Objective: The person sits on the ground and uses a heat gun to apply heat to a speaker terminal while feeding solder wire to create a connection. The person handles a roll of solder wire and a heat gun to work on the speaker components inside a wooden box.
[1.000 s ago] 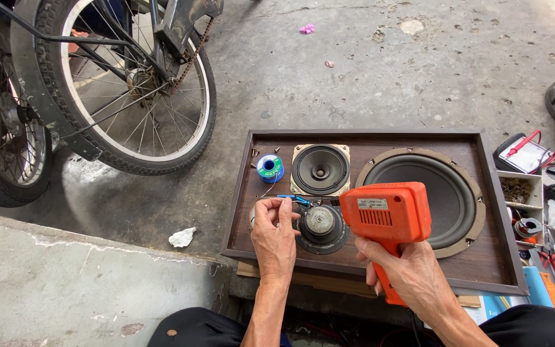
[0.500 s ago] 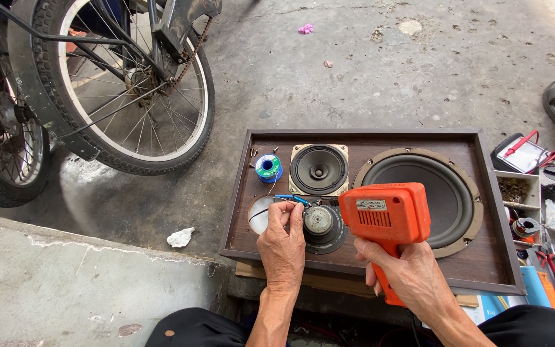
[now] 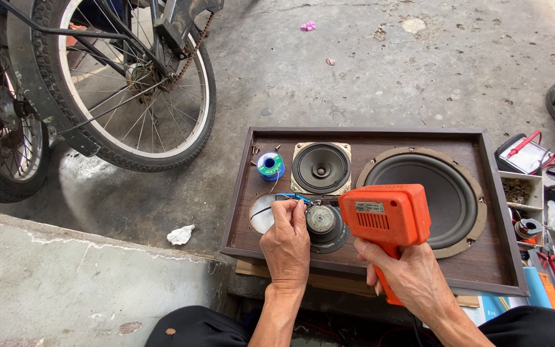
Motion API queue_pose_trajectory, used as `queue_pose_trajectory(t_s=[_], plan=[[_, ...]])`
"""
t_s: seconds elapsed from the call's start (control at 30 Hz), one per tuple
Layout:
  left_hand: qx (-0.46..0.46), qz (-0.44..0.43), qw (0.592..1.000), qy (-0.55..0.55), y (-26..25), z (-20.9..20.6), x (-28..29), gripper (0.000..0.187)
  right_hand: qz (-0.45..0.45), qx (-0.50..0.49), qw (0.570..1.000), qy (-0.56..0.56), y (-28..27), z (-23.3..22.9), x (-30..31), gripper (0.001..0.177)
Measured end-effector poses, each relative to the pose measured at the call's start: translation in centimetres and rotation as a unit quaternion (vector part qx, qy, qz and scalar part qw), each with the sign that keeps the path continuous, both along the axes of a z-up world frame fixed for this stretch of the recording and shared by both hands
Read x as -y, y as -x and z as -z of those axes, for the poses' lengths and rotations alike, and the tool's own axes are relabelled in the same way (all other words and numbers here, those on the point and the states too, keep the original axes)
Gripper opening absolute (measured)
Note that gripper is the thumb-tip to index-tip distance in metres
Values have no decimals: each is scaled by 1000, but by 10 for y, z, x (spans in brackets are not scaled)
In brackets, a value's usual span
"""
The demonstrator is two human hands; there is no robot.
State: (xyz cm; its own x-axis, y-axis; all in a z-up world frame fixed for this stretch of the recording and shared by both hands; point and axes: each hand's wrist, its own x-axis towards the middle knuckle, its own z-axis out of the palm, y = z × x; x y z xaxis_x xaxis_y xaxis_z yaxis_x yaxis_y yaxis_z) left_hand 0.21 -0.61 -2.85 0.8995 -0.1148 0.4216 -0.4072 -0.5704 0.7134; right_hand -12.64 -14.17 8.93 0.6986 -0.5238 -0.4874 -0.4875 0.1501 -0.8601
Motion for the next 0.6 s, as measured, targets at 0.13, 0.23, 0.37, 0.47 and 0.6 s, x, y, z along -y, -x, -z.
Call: queue_pose_trajectory(t_s=[0.13,0.23,0.37,0.47,0.6], plan=[[71,-1,997,-35,-2,3,-1,15,-2,-11,1000,16,0,1,-1,21],[78,-1,996,-45,-4,5,-1,16,-6,-8,1000,15,-1,-1,1,22],[96,7,994,-50,-2,0,-1,16,-2,10,1000,-9,-1,-2,2,19],[105,6,993,-56,-3,2,-2,17,0,-9,1000,0,-2,-5,2,22],[105,7,993,-50,-2,1,-1,16,-8,-31,999,-3,-4,-7,3,25]])
